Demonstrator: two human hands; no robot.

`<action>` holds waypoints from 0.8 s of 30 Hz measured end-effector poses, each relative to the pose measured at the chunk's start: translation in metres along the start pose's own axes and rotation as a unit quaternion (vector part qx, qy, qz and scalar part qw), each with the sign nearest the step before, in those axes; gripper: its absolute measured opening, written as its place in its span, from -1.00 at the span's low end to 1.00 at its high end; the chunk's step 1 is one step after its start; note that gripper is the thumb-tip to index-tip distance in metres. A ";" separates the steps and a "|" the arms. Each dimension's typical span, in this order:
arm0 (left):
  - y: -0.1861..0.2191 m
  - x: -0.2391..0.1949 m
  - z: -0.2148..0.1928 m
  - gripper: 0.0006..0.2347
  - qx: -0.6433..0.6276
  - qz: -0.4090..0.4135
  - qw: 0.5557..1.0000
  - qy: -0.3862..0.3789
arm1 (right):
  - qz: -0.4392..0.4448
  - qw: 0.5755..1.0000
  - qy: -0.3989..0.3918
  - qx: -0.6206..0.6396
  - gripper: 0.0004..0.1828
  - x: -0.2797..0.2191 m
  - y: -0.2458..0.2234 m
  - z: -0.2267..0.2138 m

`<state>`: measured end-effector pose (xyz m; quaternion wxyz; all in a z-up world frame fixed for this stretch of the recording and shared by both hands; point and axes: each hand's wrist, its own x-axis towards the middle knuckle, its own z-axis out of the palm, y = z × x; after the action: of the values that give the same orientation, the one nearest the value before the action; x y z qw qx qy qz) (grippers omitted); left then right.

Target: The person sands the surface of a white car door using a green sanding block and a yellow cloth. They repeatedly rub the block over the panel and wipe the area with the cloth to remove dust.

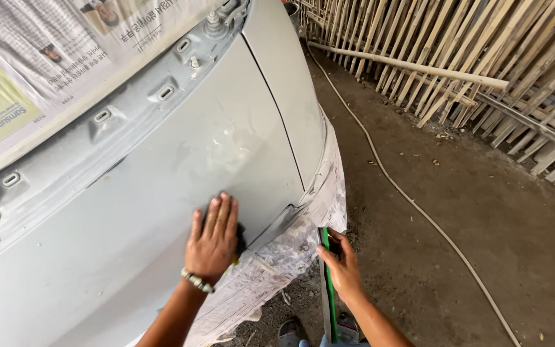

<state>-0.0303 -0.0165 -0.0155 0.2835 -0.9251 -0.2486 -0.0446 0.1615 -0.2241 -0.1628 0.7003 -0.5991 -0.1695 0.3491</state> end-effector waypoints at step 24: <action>-0.040 -0.012 -0.050 -0.47 -0.032 0.121 0.990 0.072 | -0.126 0.991 0.048 -0.004 -0.32 0.035 -0.072 0.122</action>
<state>-0.0577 -0.0203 0.0440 0.2737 -0.9515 -0.1122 -0.0840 0.1269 -0.1145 -0.0729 0.7433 -0.5921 -0.2114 0.2283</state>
